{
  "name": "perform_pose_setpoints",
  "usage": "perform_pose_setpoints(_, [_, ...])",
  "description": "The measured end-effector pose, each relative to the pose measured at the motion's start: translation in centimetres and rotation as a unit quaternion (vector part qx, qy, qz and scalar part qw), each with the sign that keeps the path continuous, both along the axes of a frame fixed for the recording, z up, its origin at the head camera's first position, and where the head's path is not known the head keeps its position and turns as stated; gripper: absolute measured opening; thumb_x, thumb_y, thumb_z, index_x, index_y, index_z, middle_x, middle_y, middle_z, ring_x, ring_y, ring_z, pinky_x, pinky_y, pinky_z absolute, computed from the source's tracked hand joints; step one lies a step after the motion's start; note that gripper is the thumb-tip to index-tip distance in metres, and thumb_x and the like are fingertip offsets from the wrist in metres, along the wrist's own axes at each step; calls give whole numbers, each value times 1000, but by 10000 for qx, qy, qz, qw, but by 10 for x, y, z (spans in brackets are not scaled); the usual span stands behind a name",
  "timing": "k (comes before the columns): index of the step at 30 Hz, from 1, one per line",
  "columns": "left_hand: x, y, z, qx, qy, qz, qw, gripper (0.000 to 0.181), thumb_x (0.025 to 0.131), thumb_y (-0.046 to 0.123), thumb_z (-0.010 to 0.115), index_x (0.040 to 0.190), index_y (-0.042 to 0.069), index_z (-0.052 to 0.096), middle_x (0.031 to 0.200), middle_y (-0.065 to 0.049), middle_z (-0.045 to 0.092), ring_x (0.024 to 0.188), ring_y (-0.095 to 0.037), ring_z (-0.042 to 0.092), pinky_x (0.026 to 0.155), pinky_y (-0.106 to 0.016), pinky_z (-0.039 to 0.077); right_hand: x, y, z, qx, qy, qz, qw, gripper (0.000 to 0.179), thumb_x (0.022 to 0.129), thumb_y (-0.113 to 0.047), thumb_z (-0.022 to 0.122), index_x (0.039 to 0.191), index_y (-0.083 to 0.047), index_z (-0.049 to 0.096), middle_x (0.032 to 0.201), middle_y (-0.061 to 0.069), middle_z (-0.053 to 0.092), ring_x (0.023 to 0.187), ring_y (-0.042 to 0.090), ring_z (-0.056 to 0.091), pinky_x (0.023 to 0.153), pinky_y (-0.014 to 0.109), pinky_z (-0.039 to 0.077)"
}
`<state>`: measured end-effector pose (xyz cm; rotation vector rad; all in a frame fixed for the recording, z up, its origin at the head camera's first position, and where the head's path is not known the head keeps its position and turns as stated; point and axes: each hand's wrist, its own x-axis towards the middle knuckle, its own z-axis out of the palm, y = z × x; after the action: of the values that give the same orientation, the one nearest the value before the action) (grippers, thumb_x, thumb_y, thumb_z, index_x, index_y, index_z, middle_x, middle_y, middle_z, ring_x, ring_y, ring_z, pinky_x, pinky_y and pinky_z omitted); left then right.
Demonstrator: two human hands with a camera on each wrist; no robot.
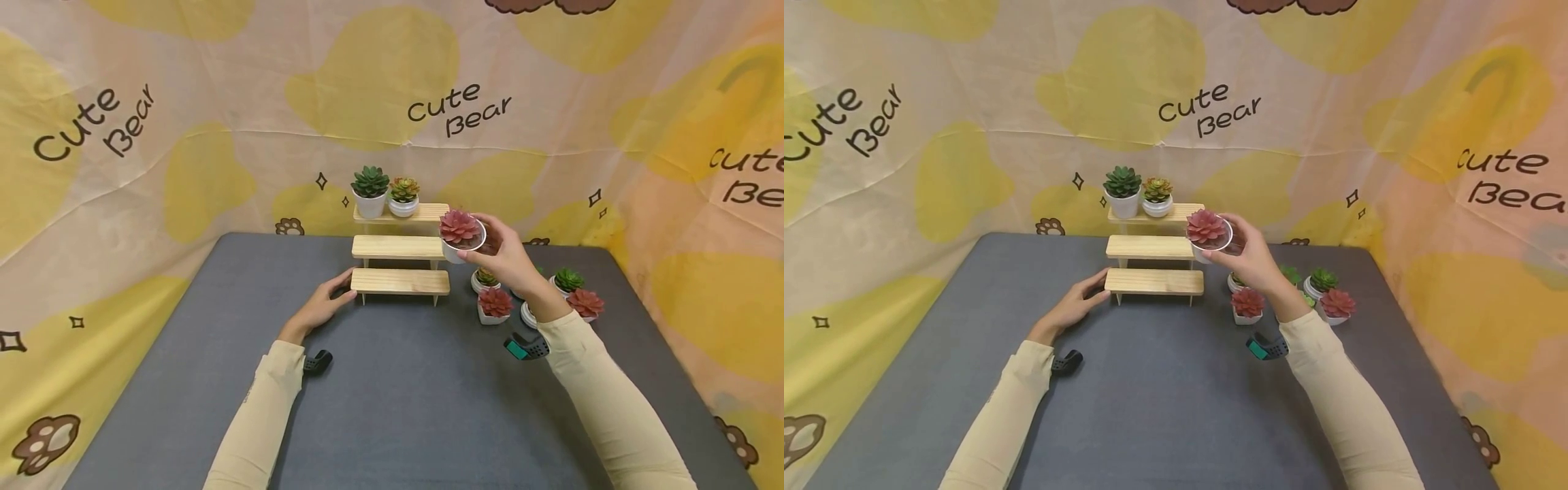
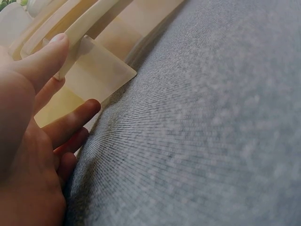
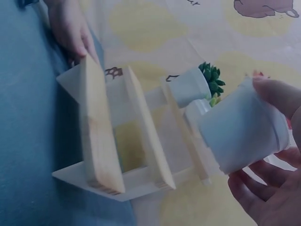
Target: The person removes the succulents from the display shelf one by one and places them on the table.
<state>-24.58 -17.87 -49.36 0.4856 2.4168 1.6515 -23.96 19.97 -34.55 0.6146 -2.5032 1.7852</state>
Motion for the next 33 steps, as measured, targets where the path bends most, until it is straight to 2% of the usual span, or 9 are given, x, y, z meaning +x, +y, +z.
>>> perform_pose_setpoints(8, [2, 1, 3, -103, 38, -11, 9999, 65, 103, 22, 60, 160, 9, 31, 151, -22, 50, 149, -38, 36, 123, -58, 23, 20, 5, -16, -127, 3, -32, 9999, 69, 92, -2, 71, 153, -3, 39, 146, 22, 52, 115, -2, 59, 92, 10, 50])
perform_pose_setpoints(9, [4, 2, 6, -94, 24, -24, 9999, 65, 103, 21, 59, 160, 8, 30, 151, -23, 50, 149, -39, 35, 123, -59, 23, 22, 5, -18, -155, 31, -33, 9999, 69, 91, -2, 71, 152, -3, 39, 146, 22, 51, 115, -3, 59, 92, 10, 50])
perform_pose_setpoints(15, [4, 2, 5, -90, 61, 17, 9999, 64, 103, 18, 59, 160, 7, 30, 151, -25, 50, 148, -40, 36, 123, -59, 23, 37, 10, -26, -117, 253, -111, 9995, 71, 89, -2, 74, 151, -5, 41, 145, 21, 53, 117, -3, 59, 95, 11, 50])
perform_pose_setpoints(16, [2, 2, 2, -95, 77, 29, 9999, 65, 103, 18, 59, 160, 8, 30, 151, -24, 49, 149, -39, 36, 123, -59, 23, 39, 11, -28, -109, 252, -135, 9995, 71, 89, -1, 74, 151, -5, 42, 144, 21, 53, 115, -3, 59, 94, 11, 50])
perform_pose_setpoints(23, [1, 2, -1, -54, 10, -11, 10000, 65, 104, 18, 58, 161, 9, 27, 154, -25, 46, 150, -39, 33, 123, -59, 21, 51, 21, -41, -241, 206, -222, 9993, 69, 87, 7, 73, 148, 2, 42, 139, 27, 54, 107, -5, 62, 86, 12, 53])
perform_pose_setpoints(25, [1, 2, -1, -52, 19, -26, 10000, 65, 104, 19, 58, 161, 9, 28, 154, -24, 47, 150, -38, 33, 123, -59, 22, 54, 25, -45, -222, 222, -240, 9992, 69, 86, 7, 73, 148, 3, 42, 137, 24, 55, 108, -6, 62, 87, 13, 54])
perform_pose_setpoints(30, [2, 2, 1, 8, 54, -15, 10000, 65, 103, 19, 60, 160, 7, 30, 152, -23, 50, 150, -38, 35, 123, -58, 22, 63, 32, -51, -159, 108, -272, 9994, 69, 88, 5, 73, 149, 2, 41, 135, 6, 55, 112, -7, 61, 88, 13, 54])
perform_pose_setpoints(33, [2, 1, 1, 34, 81, -10, 10000, 65, 103, 19, 60, 159, 7, 32, 151, -23, 51, 150, -37, 36, 124, -57, 23, 69, 36, -52, -91, 85, -365, 9993, 68, 89, 3, 73, 149, 1, 41, 136, 2, 54, 114, -9, 58, 90, 10, 51])
